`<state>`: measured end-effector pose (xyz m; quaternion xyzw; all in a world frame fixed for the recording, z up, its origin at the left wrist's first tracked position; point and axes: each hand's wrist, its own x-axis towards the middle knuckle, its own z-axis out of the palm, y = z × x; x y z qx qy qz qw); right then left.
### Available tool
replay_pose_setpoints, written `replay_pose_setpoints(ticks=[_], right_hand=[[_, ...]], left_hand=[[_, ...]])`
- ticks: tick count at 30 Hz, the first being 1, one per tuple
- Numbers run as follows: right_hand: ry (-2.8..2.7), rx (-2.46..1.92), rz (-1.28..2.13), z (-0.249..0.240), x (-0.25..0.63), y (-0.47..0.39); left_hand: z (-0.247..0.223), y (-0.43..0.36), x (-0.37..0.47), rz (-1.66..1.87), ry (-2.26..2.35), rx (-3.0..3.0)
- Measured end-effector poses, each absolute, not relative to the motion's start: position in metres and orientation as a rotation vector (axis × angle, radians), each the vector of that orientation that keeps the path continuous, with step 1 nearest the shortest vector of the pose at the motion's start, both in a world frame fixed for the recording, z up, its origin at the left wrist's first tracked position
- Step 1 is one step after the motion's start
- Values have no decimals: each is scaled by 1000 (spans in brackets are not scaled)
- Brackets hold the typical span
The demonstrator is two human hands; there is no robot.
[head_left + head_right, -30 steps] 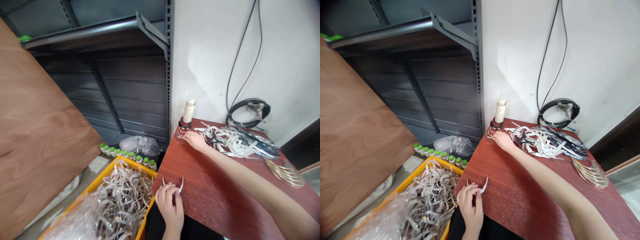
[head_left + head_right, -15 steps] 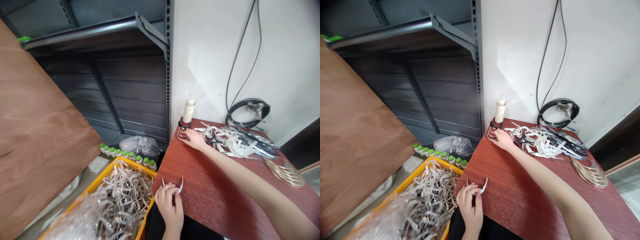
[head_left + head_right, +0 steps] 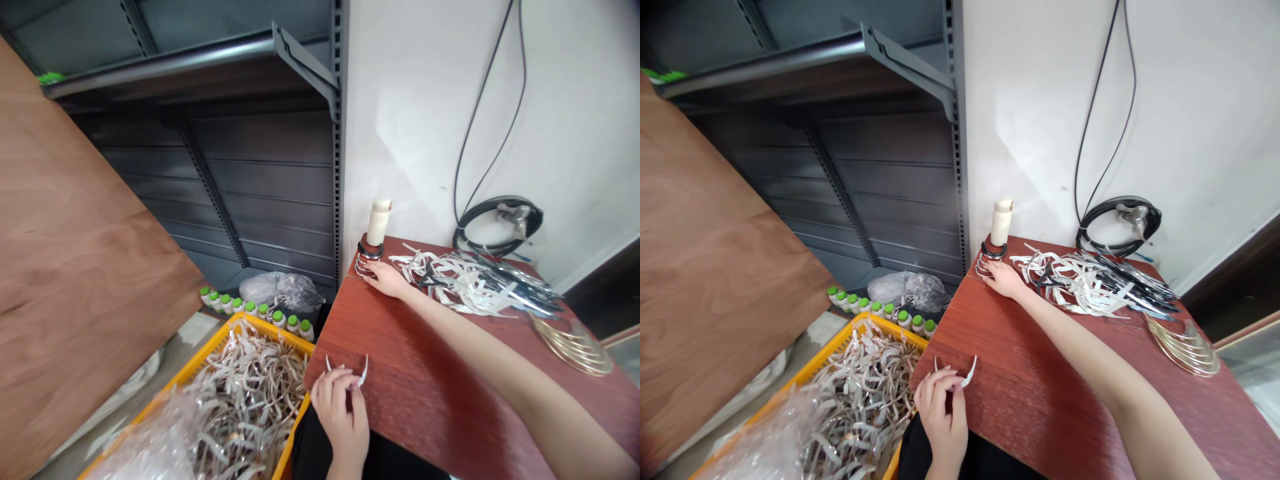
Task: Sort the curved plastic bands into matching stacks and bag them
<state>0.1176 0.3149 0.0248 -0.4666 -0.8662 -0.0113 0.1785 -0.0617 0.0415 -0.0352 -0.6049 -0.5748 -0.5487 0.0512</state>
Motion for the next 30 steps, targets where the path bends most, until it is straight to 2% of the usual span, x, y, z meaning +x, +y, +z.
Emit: replay_pose_setpoints(ticks=[11,21,30], right_hand=[[-2404,-1340,-3,31,123,324],[-2261,-1657,-72,39,119,369],[-2223,-1815,-218,41,108,359]], left_hand=[[-35,42,-62,-1685,-1750,-1846],[-32,42,-63,-1660,-1720,-1837],[-32,42,-63,-1665,-1717,-1837]])
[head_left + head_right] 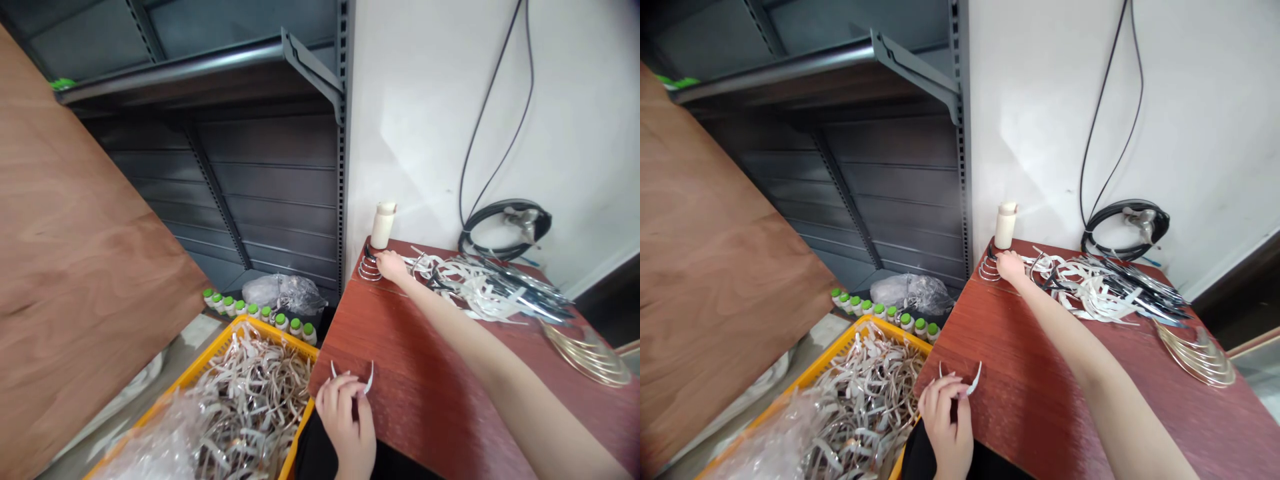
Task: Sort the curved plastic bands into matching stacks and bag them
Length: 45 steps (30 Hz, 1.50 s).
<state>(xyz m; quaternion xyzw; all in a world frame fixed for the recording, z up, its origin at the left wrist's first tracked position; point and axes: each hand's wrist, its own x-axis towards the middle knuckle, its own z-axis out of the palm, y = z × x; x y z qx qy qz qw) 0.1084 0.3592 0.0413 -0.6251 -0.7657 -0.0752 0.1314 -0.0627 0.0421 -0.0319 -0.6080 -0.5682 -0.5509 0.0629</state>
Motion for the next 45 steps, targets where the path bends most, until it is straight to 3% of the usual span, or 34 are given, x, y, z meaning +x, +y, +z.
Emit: replay_pose_setpoints(ticks=[13,18,27,33,38,45], right_hand=[[-2150,-1628,-220,54,115,347],[-1947,-1570,-394,72,143,326],[-2233,-1456,-754,51,198,275],[-2064,-1403,-473,51,213,238],[-2233,-1266,-192,45,219,175],[-2301,-1251,175,45,236,81]], left_hand=[[-31,43,-62,-1699,-1697,-1841],[-33,42,-63,-1702,-1694,-1850],[-39,45,-64,-1691,-1700,-1847],[-43,45,-62,-1733,-1750,-1786],[-34,44,-56,-1803,-1918,-1645],[-25,37,-82,-1393,-1830,-2124]])
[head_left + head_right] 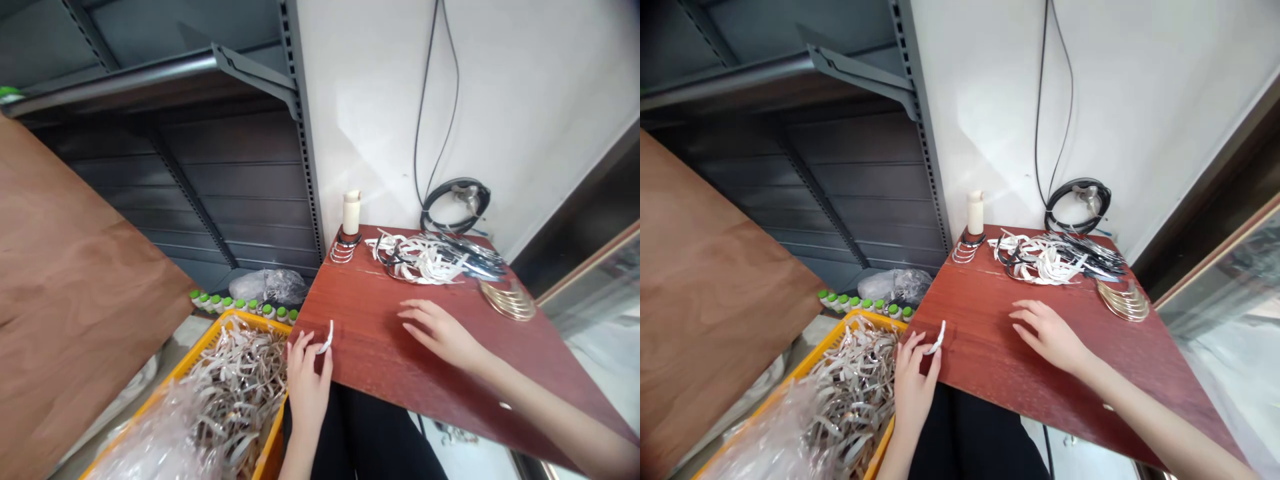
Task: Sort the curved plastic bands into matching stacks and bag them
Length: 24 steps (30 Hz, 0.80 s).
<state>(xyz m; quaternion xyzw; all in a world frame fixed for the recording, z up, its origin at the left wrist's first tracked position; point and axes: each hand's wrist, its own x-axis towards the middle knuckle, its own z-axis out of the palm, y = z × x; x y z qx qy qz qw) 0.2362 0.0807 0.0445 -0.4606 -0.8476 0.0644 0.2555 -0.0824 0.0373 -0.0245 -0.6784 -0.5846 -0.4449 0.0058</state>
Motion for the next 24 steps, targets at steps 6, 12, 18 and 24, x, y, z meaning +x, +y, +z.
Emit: replay_pose_setpoints(ticks=[6,12,18,24], right_hand=[[-2149,-1396,324,55,259,31],[-2082,-1383,413,56,264,-20],[-2130,-1372,357,24,270,-40],[-2155,-1356,347,28,282,-44]], left_hand=[[8,25,-59,-1156,-1621,-2527],[41,3,39,-930,-1247,-3077],[28,3,70,-931,-1207,-3143],[16,5,73,-973,-1113,-3115]])
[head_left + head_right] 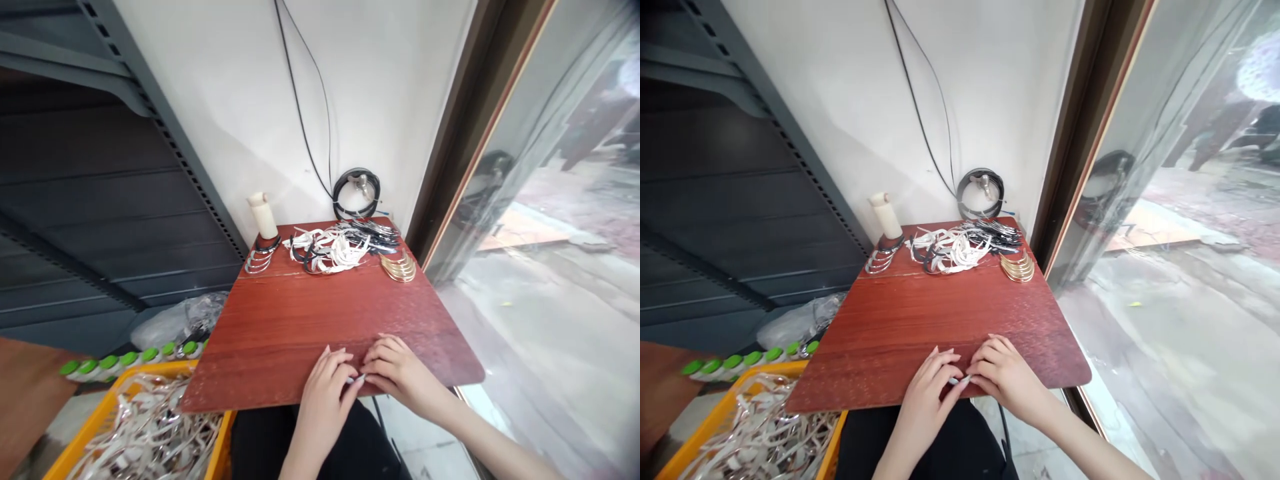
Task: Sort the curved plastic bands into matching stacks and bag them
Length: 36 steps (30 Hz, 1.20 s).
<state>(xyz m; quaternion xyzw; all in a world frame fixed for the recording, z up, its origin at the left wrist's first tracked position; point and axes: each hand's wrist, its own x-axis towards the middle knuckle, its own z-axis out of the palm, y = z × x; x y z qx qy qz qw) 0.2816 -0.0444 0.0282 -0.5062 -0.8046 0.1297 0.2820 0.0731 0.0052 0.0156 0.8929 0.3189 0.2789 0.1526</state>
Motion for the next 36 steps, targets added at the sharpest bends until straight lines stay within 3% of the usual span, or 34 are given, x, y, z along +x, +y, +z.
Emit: replay_pose_setpoints(ticks=[13,17,22,27,32,36], right_hand=[[-2171,-1732,363,67,427,-95],[-2063,-1792,263,59,408,-99],[-1760,-1893,61,32,367,-91],[-1755,-1714,-36,2,360,-86],[-1713,-1610,-150,6,358,-95],[-1560,-1515,-96,0,307,-132]], left_hand=[[-6,6,83,1038,1266,2520],[-13,7,93,1129,1422,2563],[-14,5,90,1217,1273,2521],[-6,-5,69,1308,1142,2328],[-13,-30,35,1527,1195,2218],[-50,-66,28,1287,1100,2123]])
